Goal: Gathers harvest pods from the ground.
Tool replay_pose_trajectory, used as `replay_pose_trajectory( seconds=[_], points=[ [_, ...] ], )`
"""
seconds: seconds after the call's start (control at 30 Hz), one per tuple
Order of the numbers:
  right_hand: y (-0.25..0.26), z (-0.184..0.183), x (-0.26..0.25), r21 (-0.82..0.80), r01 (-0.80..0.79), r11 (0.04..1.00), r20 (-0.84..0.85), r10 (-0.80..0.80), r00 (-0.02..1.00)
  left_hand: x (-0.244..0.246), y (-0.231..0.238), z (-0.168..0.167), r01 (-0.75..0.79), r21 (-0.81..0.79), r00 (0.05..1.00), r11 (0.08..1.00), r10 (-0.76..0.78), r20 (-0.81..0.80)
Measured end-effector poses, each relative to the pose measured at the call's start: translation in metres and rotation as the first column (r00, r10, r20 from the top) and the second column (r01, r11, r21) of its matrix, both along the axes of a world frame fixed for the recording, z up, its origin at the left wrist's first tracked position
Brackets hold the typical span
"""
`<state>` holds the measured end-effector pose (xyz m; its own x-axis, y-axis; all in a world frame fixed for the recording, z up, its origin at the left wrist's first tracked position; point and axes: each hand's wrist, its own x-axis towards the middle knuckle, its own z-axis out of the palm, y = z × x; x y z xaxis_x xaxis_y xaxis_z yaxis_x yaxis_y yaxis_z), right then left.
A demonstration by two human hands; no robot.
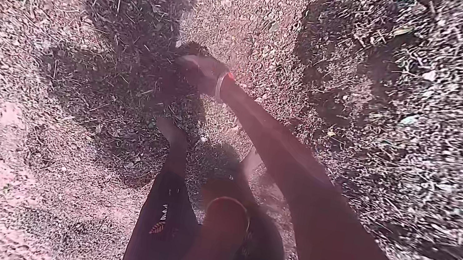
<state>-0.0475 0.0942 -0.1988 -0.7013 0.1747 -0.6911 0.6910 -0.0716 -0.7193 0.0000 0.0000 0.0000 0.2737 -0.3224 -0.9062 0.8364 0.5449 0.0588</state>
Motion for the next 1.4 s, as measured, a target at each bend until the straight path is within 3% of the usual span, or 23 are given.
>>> replay_pose_trajectory(
  seconds=[0.1,0.17,0.23,0.27,0.33,0.37,0.43,0.53,0.63,0.73,0.8,0.87,0.93,1.03,1.1,1.2,1.27,1.4],
  points=[
    [0.04,-0.044,0.04,0.459,0.011,0.889,0.362,-0.198,0.911,0.006,-0.009,-0.008,0.008,0.005,1.0,1.0,-0.008,0.002],
    [0.065,-0.076,0.077,0.574,0.019,0.819,0.55,-0.402,0.732,0.012,-0.018,-0.012,-0.035,0.011,0.995,0.999,0.036,-0.093],
    [0.076,-0.099,0.112,0.549,0.09,0.831,0.622,-0.478,0.62,0.021,-0.026,-0.017,-0.091,0.019,0.968,0.996,0.093,-0.233],
    [0.074,-0.105,0.126,0.493,0.163,0.854,0.581,-0.463,0.669,0.023,-0.027,-0.017,-0.094,0.012,0.966,0.995,0.094,-0.24],
    [0.063,-0.097,0.142,0.311,0.351,0.883,0.334,-0.447,0.83,0.024,-0.024,-0.013,-0.062,-0.011,0.989,0.998,0.06,-0.134],
    [0.057,-0.088,0.144,0.243,0.44,0.865,0.216,-0.49,0.844,0.025,-0.023,-0.012,-0.03,-0.013,0.997,0.999,0.029,-0.067],
    [0.051,-0.069,0.144,0.287,0.478,0.83,0.125,-0.527,0.84,0.025,-0.022,-0.01,-0.009,0.014,1.0,1.0,0.009,-0.003],
    [0.042,-0.049,0.149,0.52,0.261,0.813,0.297,-0.459,0.837,0.02,-0.013,-0.004,-0.032,-0.027,0.999,0.999,0.032,-0.002],
    [0.028,-0.047,0.142,0.397,-0.11,0.911,0.491,-0.109,0.864,0.029,-0.025,-0.014,-0.108,0.028,0.968,0.994,0.111,-0.223],
    [-0.012,-0.08,0.134,0.315,-0.356,0.88,0.577,0.121,0.808,0.033,-0.035,-0.023,-0.086,0.077,0.974,0.993,0.1,-0.201],
    [-0.039,-0.107,0.141,0.301,-0.427,0.853,0.57,0.198,0.797,0.028,-0.037,-0.031,-0.102,0.18,0.976,0.978,0.133,-0.169],
    [-0.055,-0.117,0.147,0.289,-0.39,0.875,0.533,0.192,0.824,0.017,-0.032,-0.032,-0.162,0.334,0.946,0.929,0.242,-0.214],
    [-0.051,-0.086,0.14,0.199,-0.25,0.947,0.56,0.1,0.823,0.006,-0.027,-0.019,-0.31,0.507,0.846,0.804,0.477,-0.239],
    [-0.048,-0.052,0.147,0.319,-0.002,0.948,0.57,-0.191,0.799,0.011,-0.049,-0.024,-0.518,0.752,0.493,0.408,0.861,-0.128],
    [-0.044,-0.05,0.146,0.399,0.06,0.915,0.5,-0.271,0.822,0.014,-0.055,-0.03,-0.634,0.75,0.218,0.19,0.974,-0.062],
    [-0.034,-0.064,0.126,0.398,0.033,0.917,0.437,-0.221,0.872,0.016,-0.054,-0.031,-0.745,0.665,-0.117,-0.054,0.992,-0.051],
    [-0.026,-0.078,0.102,0.399,-0.03,0.917,0.43,-0.158,0.889,0.018,-0.055,-0.031,-0.755,0.641,-0.219,-0.139,0.974,-0.048],
    [-0.012,-0.107,0.069,0.399,-0.076,0.914,0.368,-0.083,0.926,0.021,-0.055,-0.031,-0.765,0.631,-0.231,-0.127,0.969,-0.084]
  ],
)
